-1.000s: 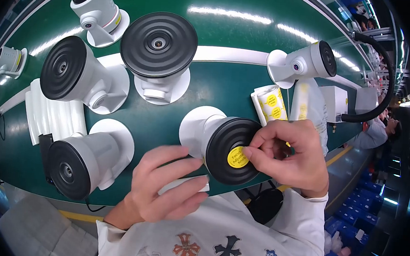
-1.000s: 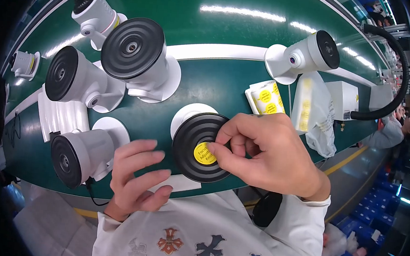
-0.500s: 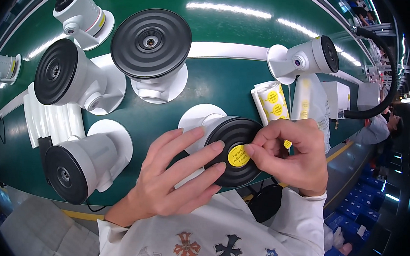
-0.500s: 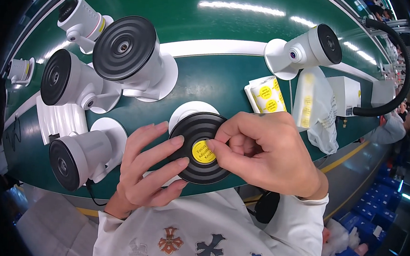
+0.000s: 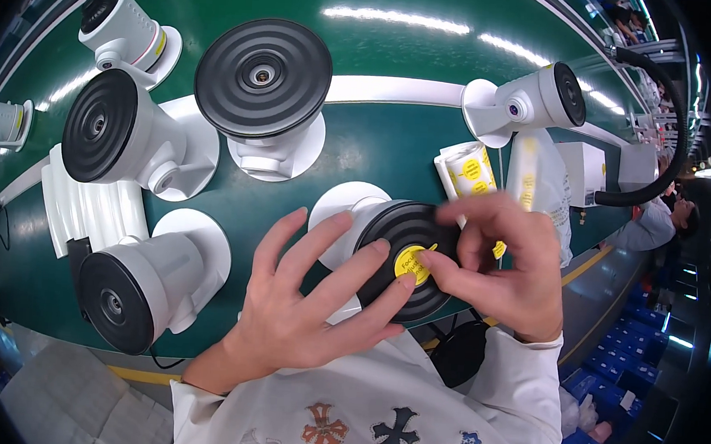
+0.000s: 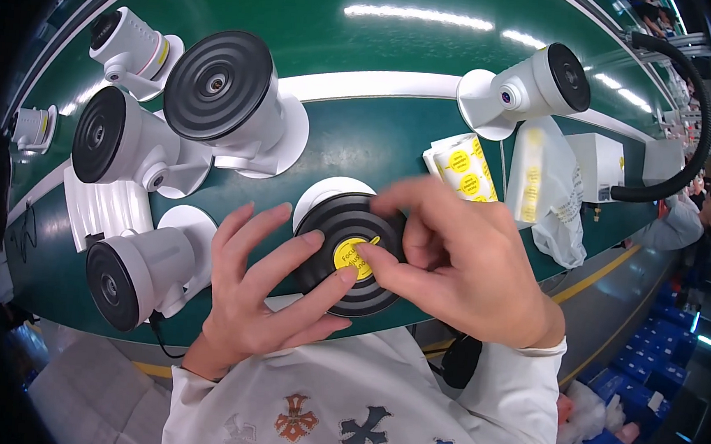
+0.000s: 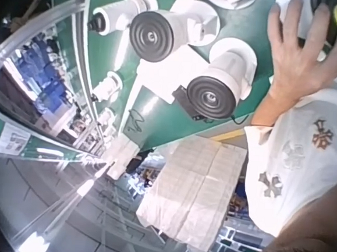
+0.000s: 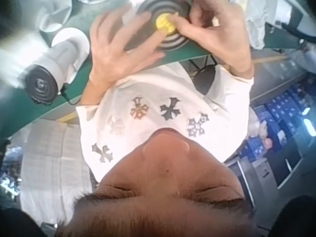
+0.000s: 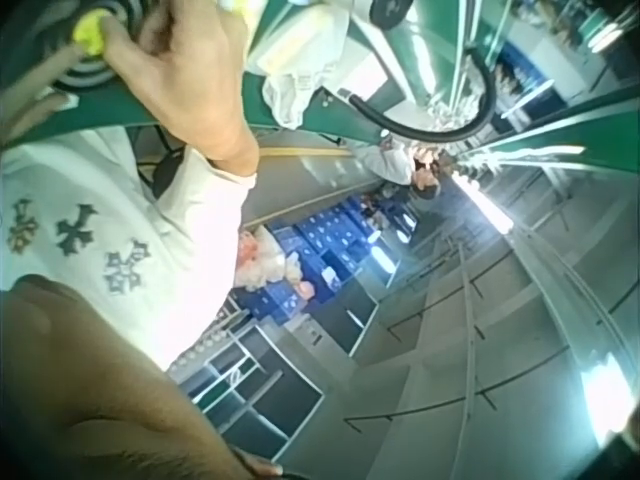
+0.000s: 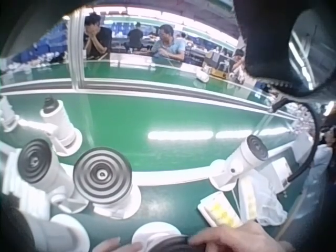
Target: Applying yellow circular labels to the front of white and black light fixtures on an assembly line.
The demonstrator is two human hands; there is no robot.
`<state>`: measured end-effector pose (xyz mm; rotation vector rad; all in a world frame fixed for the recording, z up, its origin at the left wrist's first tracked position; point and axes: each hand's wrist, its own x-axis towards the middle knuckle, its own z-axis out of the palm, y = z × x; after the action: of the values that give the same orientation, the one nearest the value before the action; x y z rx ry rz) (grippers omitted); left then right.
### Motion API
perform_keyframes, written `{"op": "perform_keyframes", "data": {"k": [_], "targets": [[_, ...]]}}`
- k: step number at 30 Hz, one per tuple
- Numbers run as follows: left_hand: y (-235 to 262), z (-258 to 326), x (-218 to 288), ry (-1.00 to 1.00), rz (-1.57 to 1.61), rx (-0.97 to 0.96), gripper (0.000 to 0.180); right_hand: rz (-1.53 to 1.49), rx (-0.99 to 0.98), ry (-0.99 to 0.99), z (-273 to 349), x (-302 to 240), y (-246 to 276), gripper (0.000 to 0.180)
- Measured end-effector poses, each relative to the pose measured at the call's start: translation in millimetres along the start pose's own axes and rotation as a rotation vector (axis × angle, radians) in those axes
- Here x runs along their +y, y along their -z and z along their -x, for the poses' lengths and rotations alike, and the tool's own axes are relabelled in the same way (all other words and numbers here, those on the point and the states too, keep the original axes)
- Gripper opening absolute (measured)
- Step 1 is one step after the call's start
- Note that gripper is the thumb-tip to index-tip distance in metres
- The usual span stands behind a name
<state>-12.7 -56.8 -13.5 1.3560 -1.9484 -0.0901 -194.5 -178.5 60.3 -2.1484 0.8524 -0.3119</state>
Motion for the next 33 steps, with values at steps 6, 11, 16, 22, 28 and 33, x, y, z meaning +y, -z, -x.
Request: {"op": "perform_keyframes", "data": {"k": [6,11,16,22,28,33], "targets": [[-5.0,-7.0,-0.5,-0.04,-0.024,-0.06,0.036,-0.388,0.105,-0.109,-3.3,24.6,-14.2,0.043],[-8.6,-13.0,0.2,-0.061,-0.104,-0.055,0.041,-0.494,0.127,-0.03,1.9,39.4,-23.3,0.045],[-14.0,-4.5,-0.7,-0.08,-0.184,0.111,0.039,-0.629,0.121,-0.089,1.9,41.2,-26.0,0.043],[-22.2,2.2,-2.6,-0.101,-0.188,0.272,0.03,-0.625,0.12,-0.071,3.0,46.6,-27.8,0.042],[-19.9,-7.3,-10.0,-0.144,-0.086,0.117,0.041,-0.732,0.107,0.008,2.5,61.8,-35.1,0.055],[-24.0,-10.9,-10.6,-0.166,0.044,0.141,0.043,-0.924,-0.027,0.258,-7.2,100.0,-56.6,0.121]]}}
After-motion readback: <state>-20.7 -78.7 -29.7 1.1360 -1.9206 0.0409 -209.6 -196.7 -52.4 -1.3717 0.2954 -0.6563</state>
